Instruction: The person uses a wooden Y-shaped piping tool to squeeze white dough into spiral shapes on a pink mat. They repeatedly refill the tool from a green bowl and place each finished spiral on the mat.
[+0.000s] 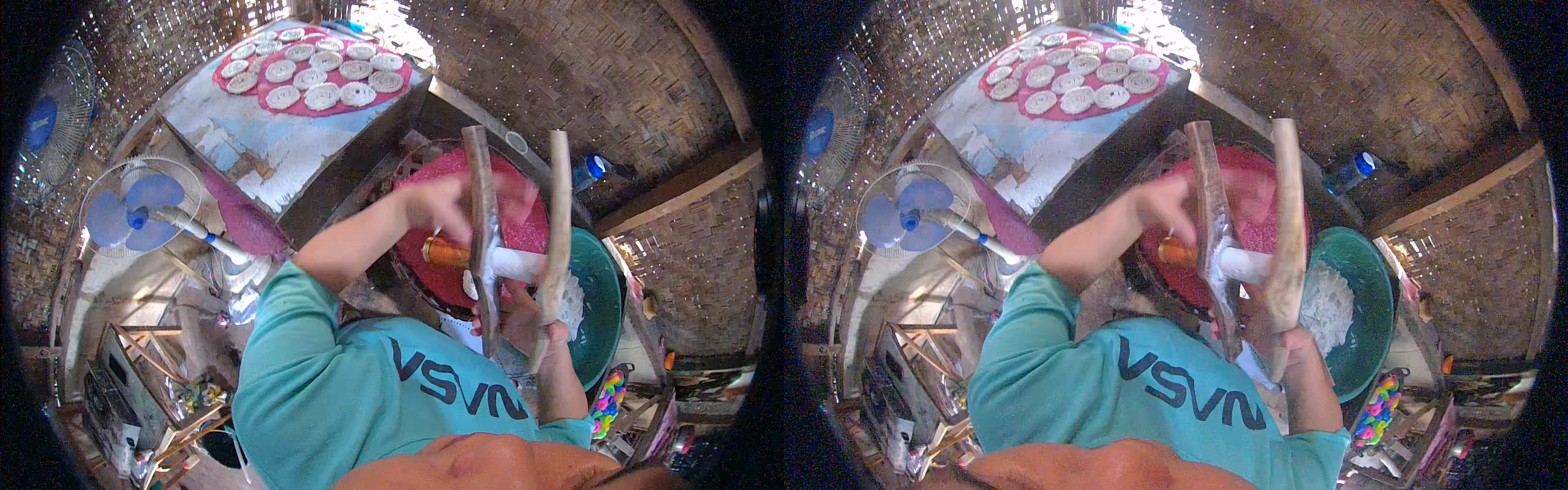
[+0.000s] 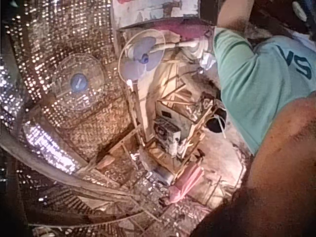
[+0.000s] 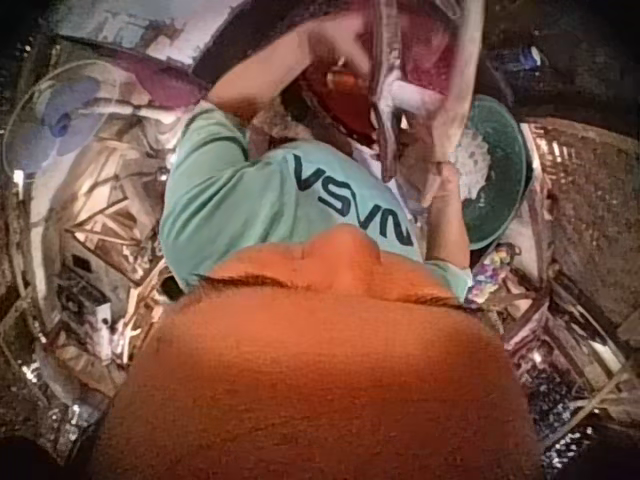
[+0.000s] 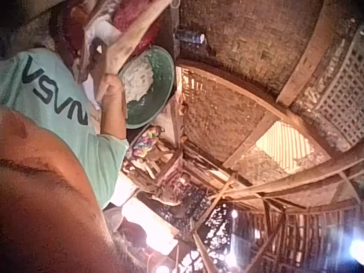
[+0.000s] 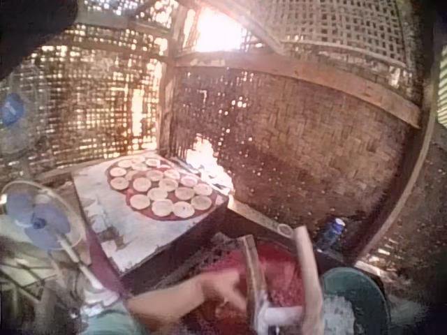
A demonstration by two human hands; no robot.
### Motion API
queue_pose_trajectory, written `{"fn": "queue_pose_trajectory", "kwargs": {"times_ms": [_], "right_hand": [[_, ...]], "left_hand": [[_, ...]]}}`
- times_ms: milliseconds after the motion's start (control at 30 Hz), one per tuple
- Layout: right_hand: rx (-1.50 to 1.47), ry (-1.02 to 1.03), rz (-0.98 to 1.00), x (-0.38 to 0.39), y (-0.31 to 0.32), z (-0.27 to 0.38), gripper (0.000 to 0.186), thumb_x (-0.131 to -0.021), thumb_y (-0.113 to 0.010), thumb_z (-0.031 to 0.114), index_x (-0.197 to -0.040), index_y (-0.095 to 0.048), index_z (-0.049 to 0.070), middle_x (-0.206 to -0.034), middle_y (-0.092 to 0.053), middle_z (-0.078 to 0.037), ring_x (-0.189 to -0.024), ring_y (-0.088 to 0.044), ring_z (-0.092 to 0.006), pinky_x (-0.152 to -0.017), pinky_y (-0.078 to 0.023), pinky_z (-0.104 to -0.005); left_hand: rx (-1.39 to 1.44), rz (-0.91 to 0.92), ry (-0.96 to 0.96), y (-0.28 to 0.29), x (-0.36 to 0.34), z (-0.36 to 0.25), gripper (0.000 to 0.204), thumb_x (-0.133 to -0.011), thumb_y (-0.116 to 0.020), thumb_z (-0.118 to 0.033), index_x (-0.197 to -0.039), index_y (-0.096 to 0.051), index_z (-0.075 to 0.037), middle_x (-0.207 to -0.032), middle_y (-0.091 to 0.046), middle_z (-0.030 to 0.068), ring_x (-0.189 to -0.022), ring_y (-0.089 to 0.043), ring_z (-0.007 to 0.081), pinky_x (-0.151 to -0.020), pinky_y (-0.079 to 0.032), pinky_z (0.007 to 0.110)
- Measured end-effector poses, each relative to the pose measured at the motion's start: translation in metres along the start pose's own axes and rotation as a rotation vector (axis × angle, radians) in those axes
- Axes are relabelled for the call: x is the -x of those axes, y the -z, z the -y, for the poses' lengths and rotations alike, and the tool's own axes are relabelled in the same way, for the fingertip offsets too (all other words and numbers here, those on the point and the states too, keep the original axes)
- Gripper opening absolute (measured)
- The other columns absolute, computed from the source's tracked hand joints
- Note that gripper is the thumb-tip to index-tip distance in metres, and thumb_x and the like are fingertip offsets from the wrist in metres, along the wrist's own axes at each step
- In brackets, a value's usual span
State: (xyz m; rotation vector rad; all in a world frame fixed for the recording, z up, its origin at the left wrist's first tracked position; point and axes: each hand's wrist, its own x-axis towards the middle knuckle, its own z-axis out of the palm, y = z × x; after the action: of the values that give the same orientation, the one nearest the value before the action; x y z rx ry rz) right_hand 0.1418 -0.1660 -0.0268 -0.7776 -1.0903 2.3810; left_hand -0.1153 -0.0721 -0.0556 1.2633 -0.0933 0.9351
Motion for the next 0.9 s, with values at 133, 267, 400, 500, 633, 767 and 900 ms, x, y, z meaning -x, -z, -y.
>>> {"fn": "queue_pose_trajectory", "kwargs": {"times_ms": [133, 267, 400, 500, 633, 767, 900], "right_hand": [[-0.106, -0.115, 0.289, -0.005, 0.013, 0.0, 0.134, -0.03, -0.089, 0.044, -0.138, -0.023, 0.0, -0.122, -0.048, -0.022, -0.11, -0.052, -0.0349, -0.095, -0.043, -0.0423], [-0.236, -0.164, 0.609, -0.009, 0.031, 0.017, 0.13, -0.038, -0.092, 0.038, -0.137, -0.02, -0.006, -0.123, -0.047, -0.025, -0.112, -0.051, -0.0365, -0.096, -0.042, -0.0437], [-0.262, -0.204, 0.565, 0.003, 0.044, 0.023, 0.135, -0.037, -0.089, 0.051, -0.138, -0.019, -0.003, -0.127, -0.043, -0.027, -0.115, -0.048, -0.0364, -0.098, -0.039, -0.0436], [-0.287, -0.17, 0.513, 0.011, 0.056, 0.014, 0.136, -0.038, -0.082, 0.065, -0.14, -0.018, 0.0, -0.129, -0.041, -0.026, -0.118, -0.045, -0.0349, -0.097, -0.039, -0.0448], [-0.227, -0.134, 0.283, 0.01, 0.068, 0.021, 0.121, -0.047, -0.068, 0.078, -0.14, -0.029, 0.011, -0.127, -0.042, -0.03, -0.11, -0.049, -0.0429, -0.092, -0.039, -0.0545], [-0.142, -0.154, 0.181, -0.006, 0.073, 0.028, 0.108, -0.057, -0.063, 0.077, -0.141, -0.03, 0.017, -0.128, -0.042, -0.029, -0.11, -0.049, -0.0437, -0.092, -0.037, -0.0568], [-0.064, -0.111, 0.081, -0.013, 0.074, 0.025, 0.108, -0.057, -0.063, 0.077, -0.14, -0.03, 0.017, -0.127, -0.045, -0.026, -0.109, -0.051, -0.0413, -0.09, -0.041, -0.0547]], "left_hand": [[0.422, 0.383, -0.39, -0.015, -0.061, -0.045, 0.096, -0.063, -0.067, -0.014, -0.146, -0.018, -0.021, -0.15, -0.014, 0.0196, -0.131, -0.028, 0.0411, -0.104, -0.027, 0.054], [0.326, 0.382, -0.488, -0.04, -0.083, -0.046, 0.122, -0.056, -0.08, -0.04, -0.147, 0.0, -0.025, -0.149, -0.006, 0.023, -0.133, -0.025, 0.0406, -0.107, -0.022, 0.053], [0.307, 0.276, -0.491, -0.027, -0.091, -0.032, 0.124, -0.052, -0.081, -0.04, -0.146, -0.003, -0.022, -0.145, -0.018, 0.0234, -0.131, -0.03, 0.0373, -0.106, -0.026, 0.049], [0.335, 0.163, -0.489, 0.0, -0.091, -0.013, 0.102, -0.052, -0.074, -0.023, -0.14, -0.025, -0.022, -0.141, -0.029, 0.024, -0.13, -0.032, 0.037, -0.104, -0.027, 0.048], [0.505, -0.007, -0.442, 0.029, -0.077, 0.003, 0.079, -0.051, -0.06, -0.002, -0.126, -0.045, -0.021, -0.136, -0.038, 0.0228, -0.131, -0.031, 0.0381, -0.105, -0.024, 0.054], [0.64, -0.047, -0.397, 0.065, -0.066, 0.025, 0.073, -0.052, -0.055, 0.005, -0.12, -0.051, -0.021, -0.138, -0.038, 0.019, -0.13, -0.032, 0.0367, -0.107, -0.021, 0.054], [0.694, -0.038, -0.382, 0.08, -0.061, 0.036, 0.077, -0.051, -0.054, 0.006, -0.123, -0.05, -0.021, -0.139, -0.038, 0.0162, -0.131, -0.033, 0.0352, -0.106, -0.023, 0.055]]}}
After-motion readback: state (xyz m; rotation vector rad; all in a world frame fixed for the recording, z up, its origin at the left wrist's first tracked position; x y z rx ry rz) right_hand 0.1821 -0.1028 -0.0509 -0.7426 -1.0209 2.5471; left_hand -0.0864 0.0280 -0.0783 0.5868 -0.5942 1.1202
